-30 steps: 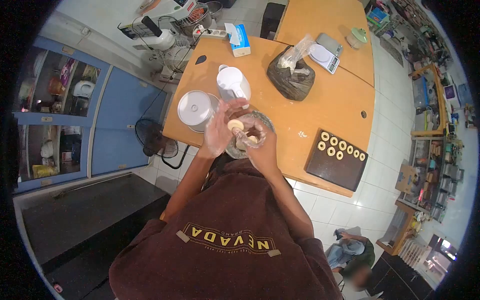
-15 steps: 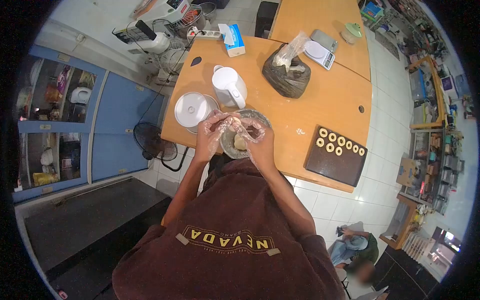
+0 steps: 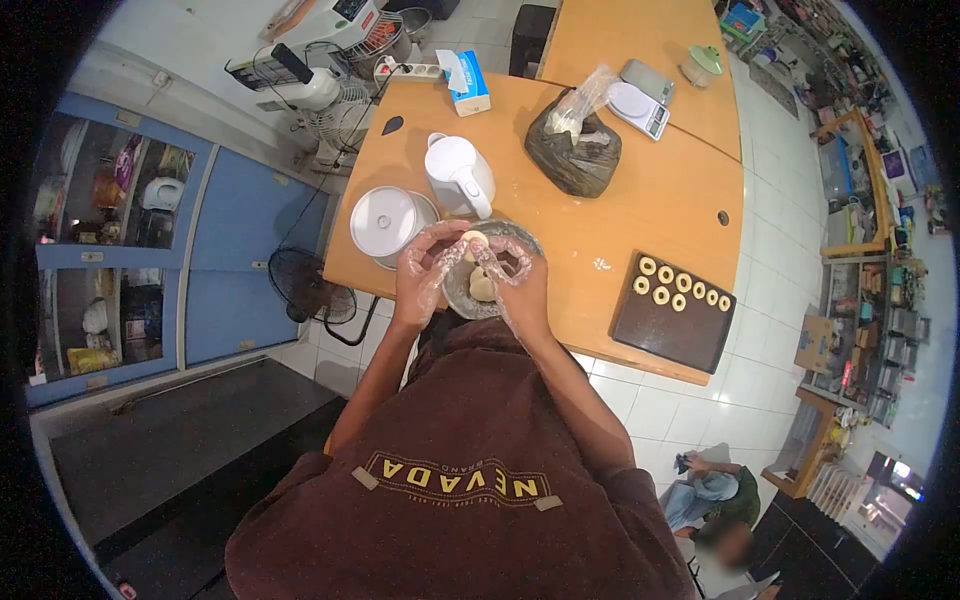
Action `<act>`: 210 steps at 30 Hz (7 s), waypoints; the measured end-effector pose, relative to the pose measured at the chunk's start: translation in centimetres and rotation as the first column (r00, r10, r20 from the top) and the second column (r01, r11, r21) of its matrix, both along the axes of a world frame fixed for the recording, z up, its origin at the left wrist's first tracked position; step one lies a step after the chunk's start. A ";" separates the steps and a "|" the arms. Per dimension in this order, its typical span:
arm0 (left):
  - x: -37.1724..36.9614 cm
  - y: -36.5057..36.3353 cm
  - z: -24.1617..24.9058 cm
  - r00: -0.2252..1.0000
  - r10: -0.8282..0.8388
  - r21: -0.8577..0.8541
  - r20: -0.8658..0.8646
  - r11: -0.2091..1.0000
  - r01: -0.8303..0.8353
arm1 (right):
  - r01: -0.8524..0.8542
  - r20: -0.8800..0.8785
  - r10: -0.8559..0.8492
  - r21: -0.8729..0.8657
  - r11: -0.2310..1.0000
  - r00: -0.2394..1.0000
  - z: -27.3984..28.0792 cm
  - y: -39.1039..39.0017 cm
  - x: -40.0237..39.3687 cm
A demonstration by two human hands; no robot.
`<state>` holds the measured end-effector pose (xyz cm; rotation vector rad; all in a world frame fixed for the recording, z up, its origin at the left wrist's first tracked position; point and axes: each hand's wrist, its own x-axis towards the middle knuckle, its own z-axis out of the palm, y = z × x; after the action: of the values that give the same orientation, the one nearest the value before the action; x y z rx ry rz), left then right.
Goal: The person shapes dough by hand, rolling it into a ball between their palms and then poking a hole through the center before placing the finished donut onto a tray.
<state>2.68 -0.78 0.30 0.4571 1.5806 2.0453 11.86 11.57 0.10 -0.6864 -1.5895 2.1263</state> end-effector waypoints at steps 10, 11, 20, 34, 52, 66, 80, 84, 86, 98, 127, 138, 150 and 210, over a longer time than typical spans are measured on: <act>0.1 0.0 0.4 1.000 0.001 0.025 -0.028 1.000 0.000 | -0.016 0.023 0.017 -0.046 0.999 1.000 0.1 0.1 0.0; 0.0 -0.1 0.3 1.000 -0.006 0.021 -0.016 1.000 0.006 | -0.027 0.025 0.029 -0.059 0.998 0.999 0.2 0.2 0.0; -0.2 0.1 0.0 0.997 0.015 -0.019 -0.075 1.000 -0.016 | -0.038 0.037 0.039 -0.031 0.999 0.999 -0.2 0.2 0.1; -0.4 -0.4 0.2 0.998 -0.061 -0.039 -0.024 0.997 0.060 | -0.018 0.021 0.018 0.023 1.000 1.000 -0.8 0.3 0.1; -0.7 -0.9 -0.3 0.993 -0.099 -0.004 -0.057 0.995 0.099 | -0.044 0.037 0.046 -0.056 0.997 0.998 0.1 0.3 0.2; -1.1 -0.8 1.4 0.979 -0.144 -0.145 -0.147 0.982 0.123 | -0.077 0.083 0.075 0.019 0.997 0.994 -0.1 0.5 0.3; -1.2 -0.6 1.2 0.987 -0.139 -0.109 -0.086 0.986 0.129 | -0.062 0.032 0.063 -0.019 0.998 0.998 -0.1 0.4 0.2; -1.2 -0.5 1.1 0.986 -0.164 -0.081 -0.029 0.984 0.161 | -0.037 0.019 0.039 -0.063 0.997 0.999 -0.2 0.2 0.2; -1.1 -0.5 1.0 0.986 -0.162 -0.079 -0.034 0.984 0.159 | -0.034 0.020 0.036 -0.068 0.997 0.999 -0.7 0.3 0.2; -1.2 -0.5 0.1 0.989 -0.145 0.010 -0.028 0.989 0.145 | -0.008 -0.010 0.008 -0.068 0.998 1.000 -1.0 0.3 0.0; -1.5 -0.7 1.4 0.986 -0.146 -0.135 -0.081 0.982 0.134 | -0.065 0.039 0.066 -0.026 0.998 0.997 -0.2 0.4 0.2; -1.1 -0.7 1.2 0.991 -0.130 -0.058 -0.032 0.990 0.128 | -0.051 0.012 0.052 -0.041 0.998 0.999 -0.2 0.2 0.1; -1.4 -0.8 1.8 0.972 -0.217 -0.090 -0.089 0.974 0.209 | -0.045 -0.008 0.045 -0.057 0.997 0.999 -0.5 0.2 0.2; -1.8 -1.2 2.0 0.925 -0.271 -0.210 -0.264 0.953 0.219 | -0.054 -0.009 0.054 0.030 0.998 0.998 -1.2 0.2 0.4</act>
<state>0.90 -2.03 2.33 0.8756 1.7532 1.6892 12.22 11.79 -1.05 -0.6287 -1.6491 2.1362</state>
